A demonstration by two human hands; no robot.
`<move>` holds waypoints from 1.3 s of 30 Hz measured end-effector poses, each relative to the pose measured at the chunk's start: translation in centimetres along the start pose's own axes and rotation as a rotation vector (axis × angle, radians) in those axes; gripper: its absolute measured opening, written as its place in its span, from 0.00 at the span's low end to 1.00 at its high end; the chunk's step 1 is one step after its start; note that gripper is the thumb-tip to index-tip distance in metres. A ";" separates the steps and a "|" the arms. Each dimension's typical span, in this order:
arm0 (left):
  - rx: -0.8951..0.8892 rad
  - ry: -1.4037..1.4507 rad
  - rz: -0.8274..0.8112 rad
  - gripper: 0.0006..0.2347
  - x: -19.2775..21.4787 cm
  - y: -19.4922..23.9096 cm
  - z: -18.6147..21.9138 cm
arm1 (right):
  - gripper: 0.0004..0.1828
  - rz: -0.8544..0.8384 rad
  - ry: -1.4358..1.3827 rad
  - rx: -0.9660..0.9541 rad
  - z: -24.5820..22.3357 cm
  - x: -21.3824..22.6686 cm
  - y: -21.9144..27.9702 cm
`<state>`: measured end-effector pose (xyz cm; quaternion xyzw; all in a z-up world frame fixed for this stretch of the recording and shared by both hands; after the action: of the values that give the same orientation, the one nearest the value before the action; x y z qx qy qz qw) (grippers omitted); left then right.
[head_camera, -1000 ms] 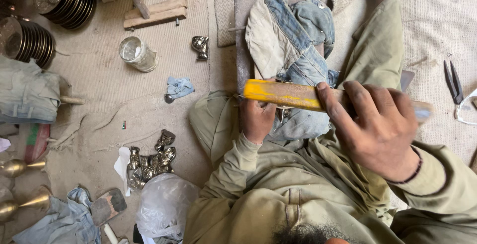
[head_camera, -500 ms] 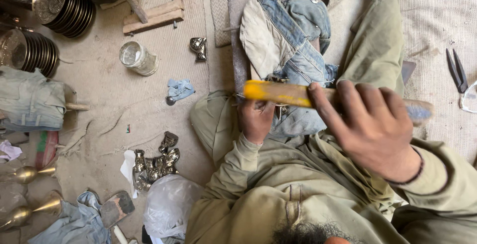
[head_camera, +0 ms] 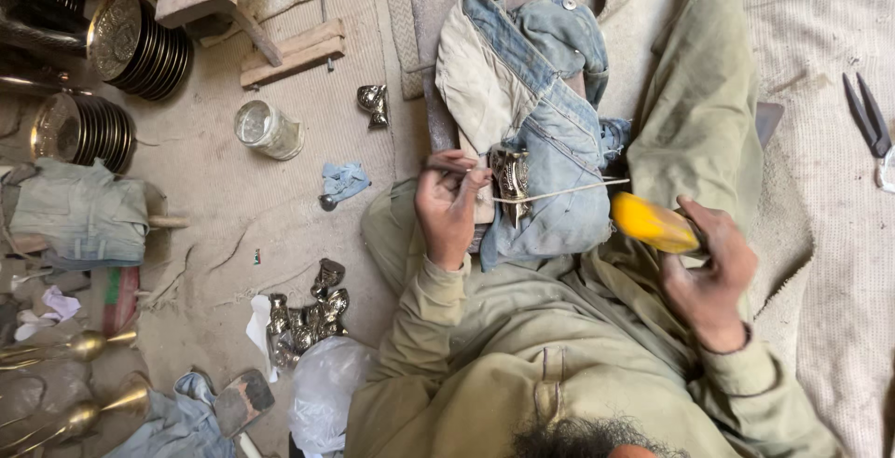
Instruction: The person sits on the floor and uses a hammer and punch to shape a small metal object placed on a wooden block. They repeatedly strike the punch to create patterns on the metal piece, adjusting its position as needed.
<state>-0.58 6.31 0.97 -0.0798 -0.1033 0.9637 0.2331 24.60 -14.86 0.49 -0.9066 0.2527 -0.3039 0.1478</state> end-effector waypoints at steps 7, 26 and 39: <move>0.239 -0.565 -0.384 0.12 -5.5 -2.3 2.1 | 0.15 -0.129 -0.223 -0.447 8.8 -3.8 4.6; -0.021 -0.908 -0.589 0.20 -8.8 -4.1 3.7 | 0.17 -0.248 0.050 -0.252 1.0 -0.5 -5.7; 0.045 -0.831 -0.633 0.21 -8.0 -4.2 3.5 | 0.11 -0.226 0.016 -0.264 1.4 -0.6 -5.7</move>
<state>7.56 5.69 6.17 0.3495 -0.1854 0.7984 0.4539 27.18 -9.68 1.48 -0.9383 0.1879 -0.2902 -0.0097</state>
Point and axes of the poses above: each hand's wrist, its own y-axis away from the middle knuckle, its own x-axis out of the back of the hand, z = x × y, the point moved 8 cm from there along -y, towards the middle knuckle, and after that the axes turned 10 degrees about -z, right-handed, at the moved point
